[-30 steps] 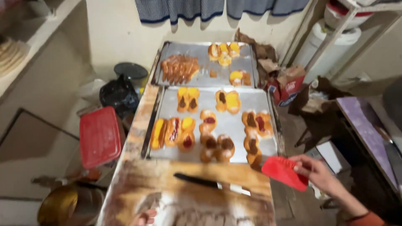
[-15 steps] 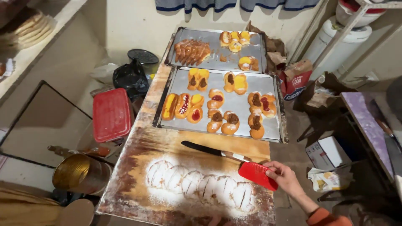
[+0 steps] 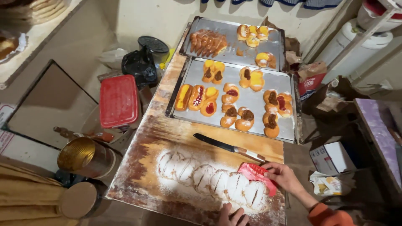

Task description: Decorating various pastries with powdered sugar and jam.

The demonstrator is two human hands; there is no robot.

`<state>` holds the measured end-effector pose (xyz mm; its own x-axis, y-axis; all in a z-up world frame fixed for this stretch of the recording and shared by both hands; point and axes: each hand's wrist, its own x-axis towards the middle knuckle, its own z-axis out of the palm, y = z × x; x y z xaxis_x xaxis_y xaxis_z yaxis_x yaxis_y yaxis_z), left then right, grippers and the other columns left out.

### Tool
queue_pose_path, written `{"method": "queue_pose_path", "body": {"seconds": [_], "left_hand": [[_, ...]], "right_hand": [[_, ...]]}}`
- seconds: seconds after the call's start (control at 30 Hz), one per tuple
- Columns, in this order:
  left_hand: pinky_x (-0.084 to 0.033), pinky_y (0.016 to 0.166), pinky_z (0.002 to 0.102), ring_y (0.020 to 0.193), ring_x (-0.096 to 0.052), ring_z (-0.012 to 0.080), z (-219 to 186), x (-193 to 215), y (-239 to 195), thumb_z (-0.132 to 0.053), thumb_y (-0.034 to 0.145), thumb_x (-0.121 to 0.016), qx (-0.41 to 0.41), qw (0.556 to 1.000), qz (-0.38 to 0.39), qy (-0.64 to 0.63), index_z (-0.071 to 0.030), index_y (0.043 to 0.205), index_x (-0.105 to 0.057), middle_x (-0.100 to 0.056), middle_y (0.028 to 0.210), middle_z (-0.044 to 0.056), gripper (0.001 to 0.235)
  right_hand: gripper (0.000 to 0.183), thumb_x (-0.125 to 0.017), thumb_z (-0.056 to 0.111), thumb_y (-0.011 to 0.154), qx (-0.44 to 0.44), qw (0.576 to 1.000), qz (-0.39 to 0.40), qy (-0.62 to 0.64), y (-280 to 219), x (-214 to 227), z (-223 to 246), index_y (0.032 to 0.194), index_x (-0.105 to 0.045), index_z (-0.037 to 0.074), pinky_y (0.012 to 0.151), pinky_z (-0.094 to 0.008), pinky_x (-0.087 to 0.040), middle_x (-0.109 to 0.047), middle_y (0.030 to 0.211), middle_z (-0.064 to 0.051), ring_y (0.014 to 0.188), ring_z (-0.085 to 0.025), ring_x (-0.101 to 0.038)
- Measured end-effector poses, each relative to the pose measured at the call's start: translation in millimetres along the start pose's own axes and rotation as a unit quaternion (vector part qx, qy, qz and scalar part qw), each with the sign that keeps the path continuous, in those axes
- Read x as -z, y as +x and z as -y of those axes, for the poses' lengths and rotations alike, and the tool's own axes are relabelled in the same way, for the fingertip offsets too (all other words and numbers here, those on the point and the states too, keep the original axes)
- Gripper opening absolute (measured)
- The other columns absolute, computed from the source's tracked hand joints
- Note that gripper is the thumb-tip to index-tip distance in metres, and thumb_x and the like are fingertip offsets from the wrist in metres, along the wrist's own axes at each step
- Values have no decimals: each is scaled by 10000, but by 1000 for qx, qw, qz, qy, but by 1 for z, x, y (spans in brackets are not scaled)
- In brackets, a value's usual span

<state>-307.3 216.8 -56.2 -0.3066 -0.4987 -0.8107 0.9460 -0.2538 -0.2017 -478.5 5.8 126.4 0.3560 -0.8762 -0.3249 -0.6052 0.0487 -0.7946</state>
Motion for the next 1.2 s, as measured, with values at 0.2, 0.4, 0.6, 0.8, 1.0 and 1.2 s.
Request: {"method": "queue_pose_path", "body": {"seconds": [0.2,0.4,0.6,0.8,1.0,1.2], "left_hand": [[-554,1036,584,1305,-571,489,9,-17,-7,-594,924,-556,-73,997,-20,-34,-344,1523,-389,-519,1480,210,670],[-523,1035,583,1377,-528,355,10,-16,-3,-590,932,-498,-109,993,41,8,-242,1477,-457,-452,1520,16,648],[-547,1062,570,1374,-527,316,0,-20,-16,-577,972,-422,-96,993,69,18,-243,1463,-478,-477,1504,-52,596],[-530,1038,567,1278,-503,335,-9,67,90,-384,908,-525,-244,952,161,88,-241,1427,-400,-475,1412,84,554],[-565,1010,539,1314,-546,191,-34,65,47,-293,825,-691,-401,893,28,201,-255,1506,-400,-524,1434,-3,742],[-466,1016,511,1405,-442,175,-42,20,-7,-413,892,-587,-212,975,25,54,-358,1475,-453,-481,1485,-97,601]], "right_hand": [[264,-717,28,887,21,987,113,109,7,-10,4,1149,-745,33,657,-228,-550,-799,859,-24,743,-62,-679],[325,-684,84,922,-45,982,182,-1,10,-14,7,1232,-777,119,490,-258,-420,-770,793,-32,541,-102,-502],[300,-699,19,922,-65,957,238,152,12,-24,-1,1209,-776,55,445,-227,-345,-777,898,-27,525,-56,-446],[274,-713,17,911,-103,959,213,155,17,-24,-10,1172,-791,43,423,-231,-308,-794,881,-47,484,-64,-411],[268,-711,24,903,-114,966,189,132,22,-29,-17,1149,-806,74,419,-239,-316,-818,876,-21,474,-62,-413],[266,-729,48,910,-160,964,195,89,23,-34,21,1159,-818,76,445,-210,-311,-778,876,-4,543,-46,-440]]}}
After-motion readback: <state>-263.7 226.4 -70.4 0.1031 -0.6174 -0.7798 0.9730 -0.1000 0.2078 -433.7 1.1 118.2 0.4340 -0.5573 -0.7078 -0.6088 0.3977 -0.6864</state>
